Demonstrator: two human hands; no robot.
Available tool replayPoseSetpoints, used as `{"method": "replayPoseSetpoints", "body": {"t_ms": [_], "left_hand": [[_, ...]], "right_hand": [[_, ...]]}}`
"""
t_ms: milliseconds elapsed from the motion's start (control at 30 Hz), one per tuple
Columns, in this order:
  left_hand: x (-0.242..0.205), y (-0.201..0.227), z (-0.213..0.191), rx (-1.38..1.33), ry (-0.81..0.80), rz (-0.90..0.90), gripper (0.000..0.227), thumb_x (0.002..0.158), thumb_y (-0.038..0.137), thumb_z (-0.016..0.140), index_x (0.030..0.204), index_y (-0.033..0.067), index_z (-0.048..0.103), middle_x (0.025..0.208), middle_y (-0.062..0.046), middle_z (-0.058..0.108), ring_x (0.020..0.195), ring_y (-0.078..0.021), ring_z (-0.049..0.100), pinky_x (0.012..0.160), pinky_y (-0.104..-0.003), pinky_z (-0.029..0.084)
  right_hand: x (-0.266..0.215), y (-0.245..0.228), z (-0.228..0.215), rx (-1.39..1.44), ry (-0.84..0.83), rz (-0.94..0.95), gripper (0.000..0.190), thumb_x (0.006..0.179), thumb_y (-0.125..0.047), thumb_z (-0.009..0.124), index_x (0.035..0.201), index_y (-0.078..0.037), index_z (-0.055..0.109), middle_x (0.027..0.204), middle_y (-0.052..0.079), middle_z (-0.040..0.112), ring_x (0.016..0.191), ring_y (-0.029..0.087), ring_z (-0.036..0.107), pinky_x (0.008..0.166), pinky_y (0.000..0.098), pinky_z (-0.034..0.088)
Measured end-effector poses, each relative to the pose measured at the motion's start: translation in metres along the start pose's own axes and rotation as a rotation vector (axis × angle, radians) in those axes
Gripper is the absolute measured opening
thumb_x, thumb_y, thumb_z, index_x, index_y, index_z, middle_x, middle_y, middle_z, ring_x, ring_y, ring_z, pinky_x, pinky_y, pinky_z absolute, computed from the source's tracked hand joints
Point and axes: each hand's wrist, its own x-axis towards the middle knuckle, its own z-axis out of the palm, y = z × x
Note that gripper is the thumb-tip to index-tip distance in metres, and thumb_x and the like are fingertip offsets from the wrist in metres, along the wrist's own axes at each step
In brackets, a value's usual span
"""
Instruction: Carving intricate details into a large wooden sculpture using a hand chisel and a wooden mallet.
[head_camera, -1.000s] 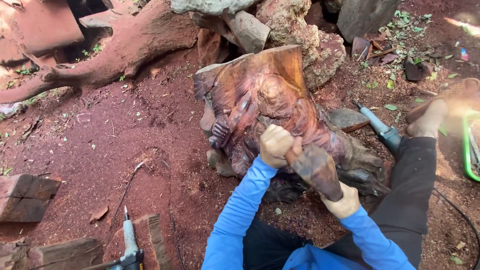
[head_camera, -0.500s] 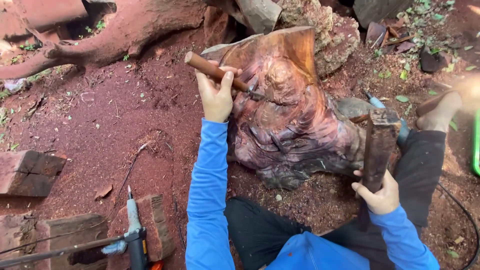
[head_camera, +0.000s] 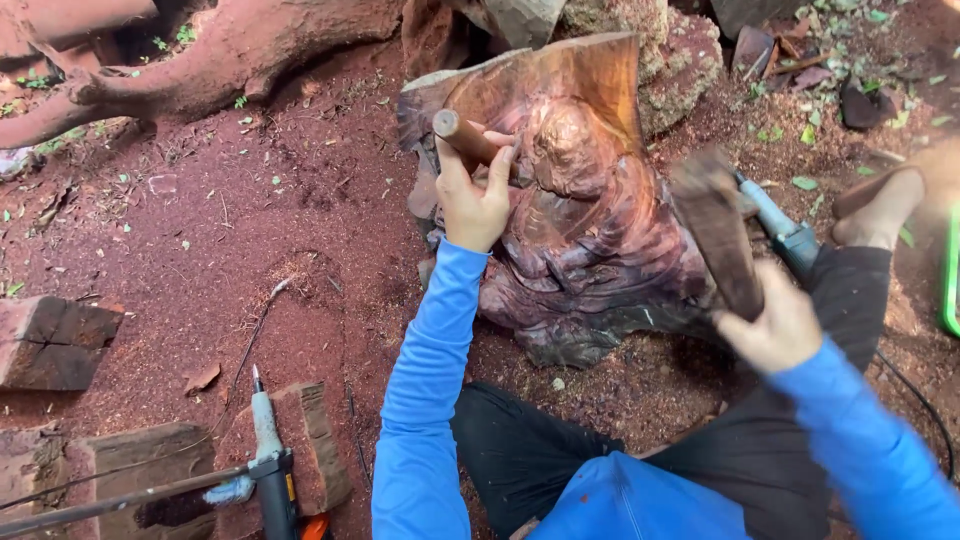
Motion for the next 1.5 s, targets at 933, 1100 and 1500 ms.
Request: {"method": "replayPoseSetpoints", "body": {"t_ms": [933,1100,1500], "left_hand": [[-0.038,-0.059,0.001,0.34,0.115,-0.088,0.053,0.096,0.044,0.062,0.126,0.0002,0.053,0.123,-0.026,0.066,0.116,-0.0452,0.065,0.098,-0.053,0.055],[-0.069,-0.03,-0.016,0.358,-0.031,-0.254,0.057,0.097,0.049,0.054,0.125,-0.0003,0.065,0.113,-0.021,0.077,0.115,-0.0413,0.069,0.107,-0.05,0.051],[-0.048,-0.083,-0.013,0.267,0.095,0.175,0.079,0.096,0.005,0.068,0.161,0.0057,0.022,0.15,-0.025,0.052,0.132,-0.0405,0.06,0.12,-0.049,0.05]], "right_hand": [[0.07,-0.282,-0.039,-1.285,0.444,-1.006,0.011,0.096,-0.028,0.058,0.104,-0.022,0.054,0.084,-0.005,0.068,0.065,0.019,0.07,0.051,0.0331,0.051],[0.055,-0.275,-0.048,-1.253,0.327,-1.034,0.016,0.089,-0.021,0.06,0.104,-0.021,0.053,0.084,-0.005,0.067,0.068,0.021,0.071,0.057,0.0365,0.055],[0.055,-0.265,-0.056,-1.241,0.491,-1.024,0.035,0.076,-0.044,0.065,0.101,-0.025,0.05,0.089,-0.012,0.06,0.074,0.014,0.07,0.056,0.0306,0.051]]}}
